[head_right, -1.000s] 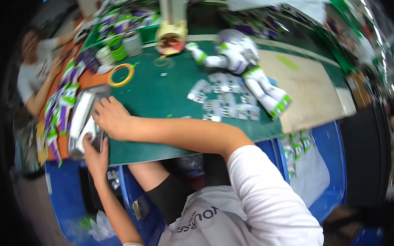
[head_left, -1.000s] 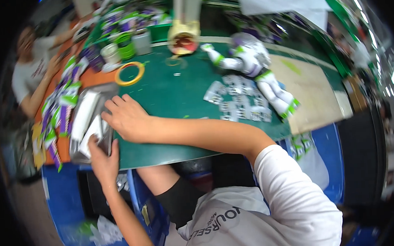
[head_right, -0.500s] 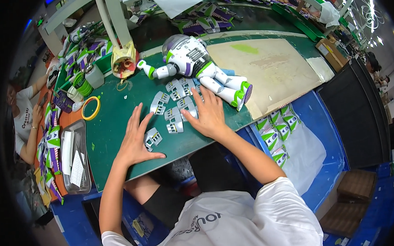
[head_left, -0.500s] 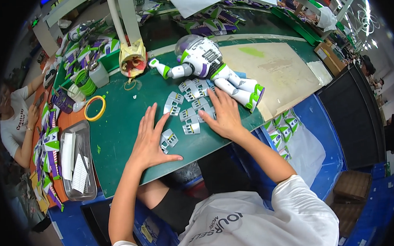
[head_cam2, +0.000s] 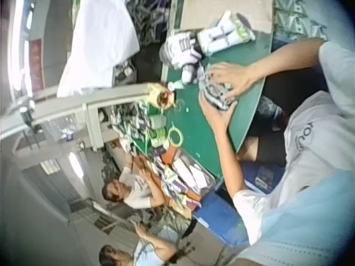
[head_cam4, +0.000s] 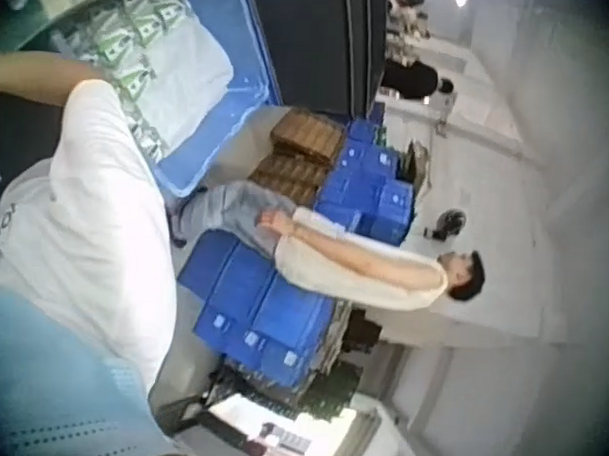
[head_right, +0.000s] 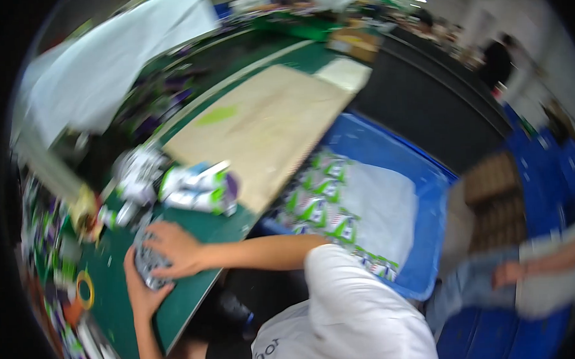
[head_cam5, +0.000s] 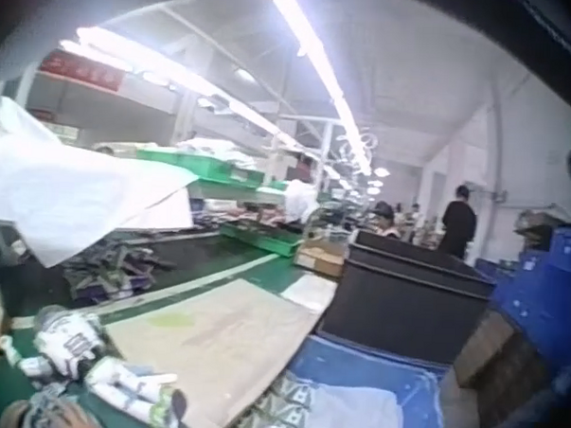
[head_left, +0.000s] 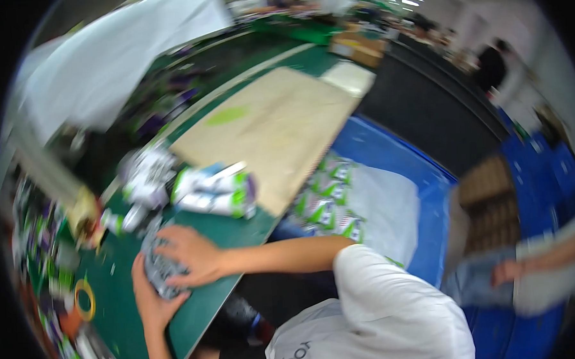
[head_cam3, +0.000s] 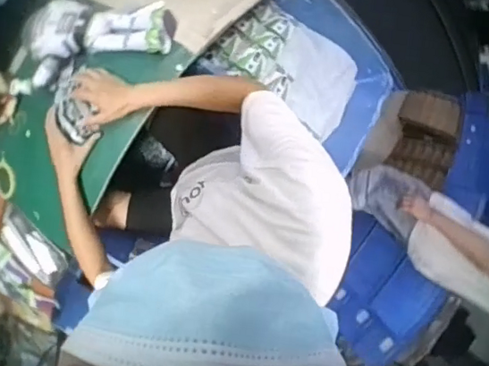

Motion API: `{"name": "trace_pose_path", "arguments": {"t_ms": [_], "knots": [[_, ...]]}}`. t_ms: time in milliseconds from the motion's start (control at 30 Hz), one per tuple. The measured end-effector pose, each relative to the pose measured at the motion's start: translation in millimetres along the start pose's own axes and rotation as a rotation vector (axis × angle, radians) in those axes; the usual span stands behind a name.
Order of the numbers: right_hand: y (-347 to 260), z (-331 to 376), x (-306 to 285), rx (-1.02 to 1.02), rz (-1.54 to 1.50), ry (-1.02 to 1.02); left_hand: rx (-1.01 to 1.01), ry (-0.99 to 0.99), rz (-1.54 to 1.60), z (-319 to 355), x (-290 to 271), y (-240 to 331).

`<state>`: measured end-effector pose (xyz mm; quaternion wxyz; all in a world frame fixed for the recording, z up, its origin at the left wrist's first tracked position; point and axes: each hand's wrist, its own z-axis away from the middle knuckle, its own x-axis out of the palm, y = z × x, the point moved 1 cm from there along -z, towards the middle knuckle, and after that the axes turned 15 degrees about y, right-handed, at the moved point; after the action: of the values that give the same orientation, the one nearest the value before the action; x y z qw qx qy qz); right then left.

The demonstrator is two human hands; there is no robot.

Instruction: The person applies small stickers to plastic toy components using tweezers, then attaches toy wings to a Buzz Lightyear figure.

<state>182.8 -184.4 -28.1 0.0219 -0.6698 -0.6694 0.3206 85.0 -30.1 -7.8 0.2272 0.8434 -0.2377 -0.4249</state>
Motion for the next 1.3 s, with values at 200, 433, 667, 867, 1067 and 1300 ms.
{"name": "trace_pose_path", "arguments": {"t_ms": [200, 433, 667, 867, 1067, 1300], "knots": [[27, -22, 3, 0.245, 0.061, -0.124, 0.088, 0.029, 0.014, -6, 13, 15], [34, -32, 16, 0.225, -0.003, -0.220, 0.074, 0.040, -0.123, -9, 14, 8], [13, -38, 0, 0.338, -0.141, -0.217, -0.040, 0.000, -0.003, -6, 11, -3], [29, -33, 34, 0.268, 0.126, -0.066, 0.011, -0.016, -0.117, 0, 11, -8], [32, -43, 33, 0.279, 0.004, -0.289, 0.036, 0.182, -0.109, -5, 14, 5], [22, -32, 39, 0.225, -0.079, -0.104, -0.088, 0.218, -0.104, -5, 11, 4]]}}
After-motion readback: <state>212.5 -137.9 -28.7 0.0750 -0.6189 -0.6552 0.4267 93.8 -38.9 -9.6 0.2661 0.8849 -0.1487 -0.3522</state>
